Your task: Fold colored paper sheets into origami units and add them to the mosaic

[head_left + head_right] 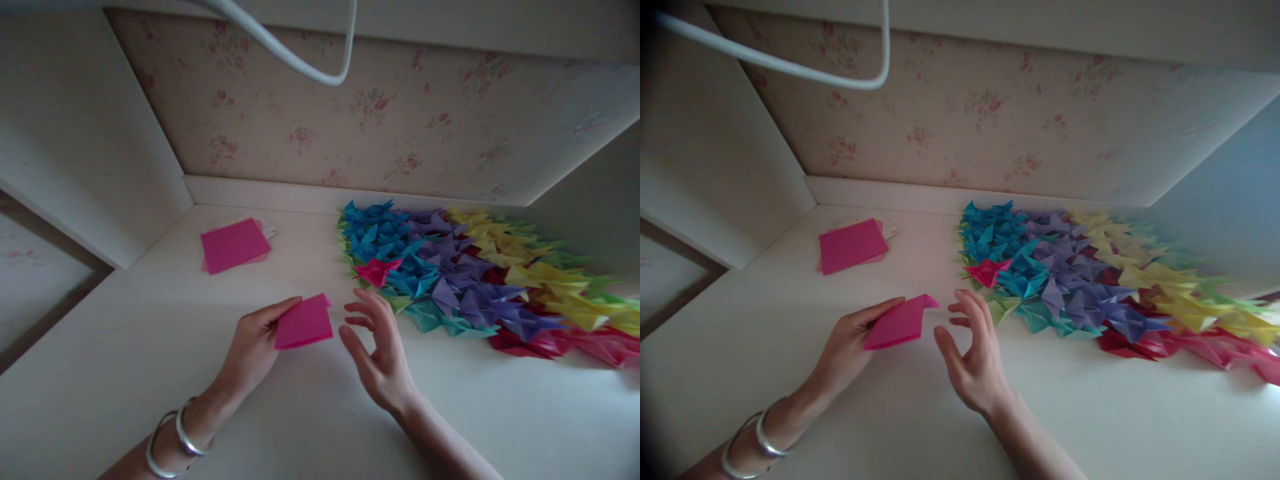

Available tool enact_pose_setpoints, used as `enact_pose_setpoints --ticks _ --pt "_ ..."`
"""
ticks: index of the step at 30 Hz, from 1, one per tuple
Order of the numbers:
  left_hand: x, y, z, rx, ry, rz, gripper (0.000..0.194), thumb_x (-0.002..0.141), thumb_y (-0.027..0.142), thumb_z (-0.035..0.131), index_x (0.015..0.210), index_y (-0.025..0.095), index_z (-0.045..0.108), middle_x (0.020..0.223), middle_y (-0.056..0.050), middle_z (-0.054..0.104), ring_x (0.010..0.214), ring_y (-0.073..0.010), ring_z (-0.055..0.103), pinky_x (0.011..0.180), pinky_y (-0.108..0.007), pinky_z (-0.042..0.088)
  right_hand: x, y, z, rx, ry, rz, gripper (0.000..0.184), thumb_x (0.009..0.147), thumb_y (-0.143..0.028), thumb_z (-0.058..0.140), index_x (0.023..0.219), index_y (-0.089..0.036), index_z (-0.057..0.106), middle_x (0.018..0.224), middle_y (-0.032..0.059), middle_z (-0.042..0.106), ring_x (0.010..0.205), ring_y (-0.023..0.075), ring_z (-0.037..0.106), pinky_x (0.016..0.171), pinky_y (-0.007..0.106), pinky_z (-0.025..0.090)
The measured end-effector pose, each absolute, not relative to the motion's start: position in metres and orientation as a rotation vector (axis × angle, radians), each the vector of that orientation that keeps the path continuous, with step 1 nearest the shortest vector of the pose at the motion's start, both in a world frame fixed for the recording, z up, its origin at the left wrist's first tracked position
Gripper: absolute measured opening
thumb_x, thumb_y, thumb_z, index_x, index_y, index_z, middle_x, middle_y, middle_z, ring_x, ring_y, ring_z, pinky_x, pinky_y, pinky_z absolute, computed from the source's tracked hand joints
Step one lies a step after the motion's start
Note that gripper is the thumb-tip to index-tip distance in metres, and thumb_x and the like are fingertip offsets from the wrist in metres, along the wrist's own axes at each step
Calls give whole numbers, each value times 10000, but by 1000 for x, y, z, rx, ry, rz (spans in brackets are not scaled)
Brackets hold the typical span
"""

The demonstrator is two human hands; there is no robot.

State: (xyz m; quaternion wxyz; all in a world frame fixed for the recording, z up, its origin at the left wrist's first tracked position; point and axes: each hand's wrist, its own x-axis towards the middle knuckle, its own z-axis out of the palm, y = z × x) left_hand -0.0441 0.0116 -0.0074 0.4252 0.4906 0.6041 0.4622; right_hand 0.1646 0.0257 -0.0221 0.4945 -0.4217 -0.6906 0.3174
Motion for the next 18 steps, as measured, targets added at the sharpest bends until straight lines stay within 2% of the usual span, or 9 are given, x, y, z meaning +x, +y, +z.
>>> enact_pose_setpoints --ticks 2,3,6,8,10,14,18 --pt "-44 10 -5 1395 1489 1147 308 820 187 670 1098 267 775 1119 -27 784 983 -218 733 901 -305 565 161 16 -20 -877 -1904 552 644 852 -167 667 1436 -286 425 1444 153 452 1309 332 495 1009 500 499" --pt "-43 10 -5 1467 1475 1141 322 831 160 636 1097 274 778 1131 -29 778 1003 -217 725 914 -306 556 159 13 -20 -824 -1989 461 659 825 -160 697 1423 -284 449 1445 153 454 1319 342 482 1042 519 469" --pt "-39 10 -4 1544 1432 1163 393 826 98 572 1114 273 774 1190 -40 749 1051 -213 702 944 -311 541 152 9 -19 -717 -2145 229 433 807 -170 745 1211 -280 636 1291 113 616 1226 327 555 1098 558 389" --pt "-36 11 -5 1482 1402 1186 411 813 93 570 1130 265 769 1244 -38 725 1117 -216 673 1002 -320 508 151 12 -20 -700 -2190 166 284 833 -148 727 1086 -269 689 1152 77 706 1137 287 610 1097 538 390" --pt "-35 11 -5 1326 1359 1191 405 804 107 586 1136 253 767 1251 -33 723 1154 -221 654 1032 -321 484 152 17 -20 -711 -2186 178 229 857 -138 709 1057 -250 698 1081 66 740 1072 259 639 1074 512 419" --pt "-36 10 -5 891 1183 1201 388 788 129 599 1126 211 771 1086 -43 791 1021 -218 709 942 -314 537 155 23 -19 -731 -2105 256 165 884 -161 702 1038 -219 708 1024 75 747 996 245 661 1026 501 459" --pt "-37 10 -4 752 1183 1277 225 805 236 698 992 170 806 922 -57 815 829 -199 730 772 -279 595 153 22 -15 -725 -2058 351 140 892 -118 668 991 -205 716 1029 87 729 995 250 653 997 484 475"
